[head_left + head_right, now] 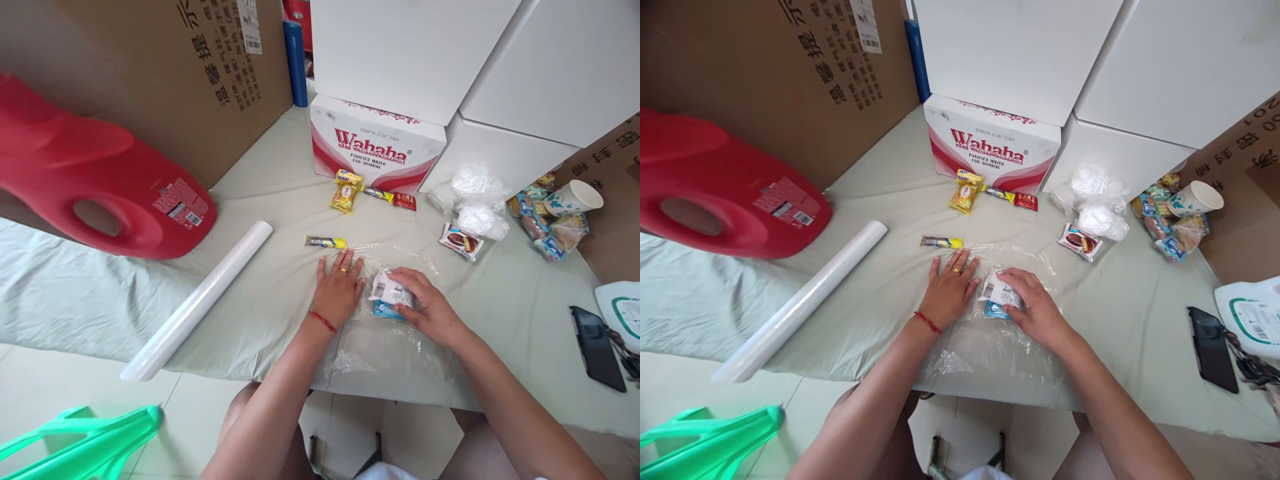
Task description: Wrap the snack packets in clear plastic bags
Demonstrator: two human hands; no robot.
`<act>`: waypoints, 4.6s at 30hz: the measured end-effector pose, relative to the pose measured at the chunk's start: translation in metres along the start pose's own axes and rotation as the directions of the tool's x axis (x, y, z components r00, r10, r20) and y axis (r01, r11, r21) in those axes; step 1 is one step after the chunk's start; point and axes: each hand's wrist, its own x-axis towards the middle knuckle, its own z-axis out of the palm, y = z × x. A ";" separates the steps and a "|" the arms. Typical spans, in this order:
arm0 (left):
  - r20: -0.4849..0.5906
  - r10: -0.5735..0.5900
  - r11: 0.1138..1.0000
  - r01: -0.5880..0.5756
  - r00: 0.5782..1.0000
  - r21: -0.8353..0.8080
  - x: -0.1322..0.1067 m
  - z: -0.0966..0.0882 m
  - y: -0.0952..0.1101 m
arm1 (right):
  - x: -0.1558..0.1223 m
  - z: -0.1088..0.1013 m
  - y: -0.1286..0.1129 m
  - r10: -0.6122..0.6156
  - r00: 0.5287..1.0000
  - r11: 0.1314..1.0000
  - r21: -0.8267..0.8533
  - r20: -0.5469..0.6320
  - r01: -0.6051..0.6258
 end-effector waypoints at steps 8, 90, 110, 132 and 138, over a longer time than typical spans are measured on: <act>-0.011 -0.039 0.998 0.039 0.999 -0.039 0.000 -0.009 0.003 | -0.009 0.008 0.009 -0.037 0.997 0.999 0.003 0.073 0.037; -0.351 -0.472 0.880 0.413 0.809 -0.233 0.009 -0.030 -0.014 | 0.021 0.005 -0.010 0.450 0.891 0.852 -0.269 -0.067 -0.450; -0.107 0.229 0.960 -0.243 0.968 -0.141 -0.008 -0.001 0.053 | -0.010 -0.012 0.027 0.509 0.860 0.854 -0.096 -0.046 -0.511; -0.087 0.231 0.966 -0.240 0.969 -0.101 -0.003 0.006 0.060 | 0.092 -0.056 0.045 0.379 0.904 0.919 0.038 0.198 -0.393; -0.062 0.220 0.969 -0.226 0.974 -0.103 -0.004 0.005 0.061 | 0.056 -0.064 0.008 0.177 0.979 0.984 -0.049 0.103 -0.172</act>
